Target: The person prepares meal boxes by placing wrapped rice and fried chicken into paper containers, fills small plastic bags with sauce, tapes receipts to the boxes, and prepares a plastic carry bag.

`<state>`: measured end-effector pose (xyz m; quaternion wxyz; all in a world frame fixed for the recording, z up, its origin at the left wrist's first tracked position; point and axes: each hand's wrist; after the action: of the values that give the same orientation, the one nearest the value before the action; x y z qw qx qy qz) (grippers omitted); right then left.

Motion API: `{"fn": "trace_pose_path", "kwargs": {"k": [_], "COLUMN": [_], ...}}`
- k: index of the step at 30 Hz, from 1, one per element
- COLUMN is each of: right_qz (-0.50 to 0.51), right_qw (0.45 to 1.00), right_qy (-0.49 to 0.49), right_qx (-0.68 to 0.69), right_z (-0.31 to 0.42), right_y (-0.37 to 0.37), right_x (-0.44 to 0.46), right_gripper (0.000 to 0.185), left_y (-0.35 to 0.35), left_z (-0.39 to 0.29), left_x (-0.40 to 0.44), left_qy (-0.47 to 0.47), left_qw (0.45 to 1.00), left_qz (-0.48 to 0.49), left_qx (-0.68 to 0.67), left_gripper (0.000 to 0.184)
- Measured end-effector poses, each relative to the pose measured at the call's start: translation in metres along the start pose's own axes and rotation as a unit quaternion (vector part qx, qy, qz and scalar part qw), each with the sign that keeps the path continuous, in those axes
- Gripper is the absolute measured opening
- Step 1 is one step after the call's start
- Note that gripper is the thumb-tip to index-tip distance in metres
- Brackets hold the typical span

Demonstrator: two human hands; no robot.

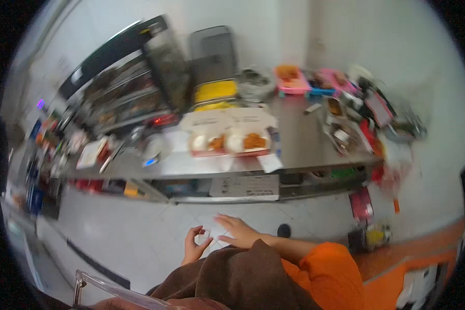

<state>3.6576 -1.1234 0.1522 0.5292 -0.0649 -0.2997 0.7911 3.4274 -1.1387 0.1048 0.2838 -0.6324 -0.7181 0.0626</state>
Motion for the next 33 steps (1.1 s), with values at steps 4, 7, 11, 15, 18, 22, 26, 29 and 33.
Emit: {"fn": "trace_pose_path", "kwargs": {"k": [4,7,11,15,18,22,26,29,33], "right_qz": [0.02,0.075,-0.069,-0.162,-0.378,-0.468,-0.336,-0.456,-0.594], "right_qw": [0.936,0.885,0.764,0.906,0.889,0.849,0.834,0.865,0.784], "right_qy": [0.351,0.454,0.526,0.39,0.257,0.148,0.224,0.115,0.173], "right_qx": [0.034,0.065,0.369,0.04,0.024,-0.194,-0.375,-0.173,0.056], "right_z": [-0.098,-0.158,-0.269,-0.252,-0.269,-0.291,-0.318,-0.376,-0.417], "right_y": [-0.067,-0.099,-0.12,-0.273,-0.363,-0.452,-0.484,-0.502,-0.532], "right_x": [-0.132,-0.224,-0.299,-0.206,-0.147,-0.058,-0.005,0.004,0.008], "right_gripper": [0.065,0.059,0.044,0.033,0.037,0.05,0.037,0.024,0.015], "left_y": [0.07,0.139,0.247,0.342,0.397,0.428,0.448,0.463,0.493], "left_z": [-0.025,-0.053,-0.099,-0.161,-0.184,-0.189,-0.174,-0.174,-0.175], "left_x": [0.045,0.087,0.13,0.163,0.186,0.213,0.256,0.293,0.333], "left_qy": [0.045,0.094,0.112,0.108,0.127,0.077,0.056,0.039,0.044], "left_qw": [0.993,0.981,0.971,0.958,0.943,0.947,0.951,0.946,0.945], "left_qz": [0.107,0.167,0.191,0.213,0.23,0.248,0.236,0.249,0.257], "left_qx": [-0.027,-0.036,-0.091,-0.16,-0.202,-0.19,-0.191,-0.202,-0.197], "left_gripper": [0.052,0.052,0.052,0.054,0.057,0.057,0.056,0.056,0.055]}}
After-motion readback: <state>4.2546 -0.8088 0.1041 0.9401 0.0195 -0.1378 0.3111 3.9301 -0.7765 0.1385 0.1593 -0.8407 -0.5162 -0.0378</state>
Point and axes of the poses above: each hand's wrist, its own x-axis towards the middle knuckle, its own y-axis out of the palm, z = x × y, and after that the axes turned 11 degrees about -z, right-handed
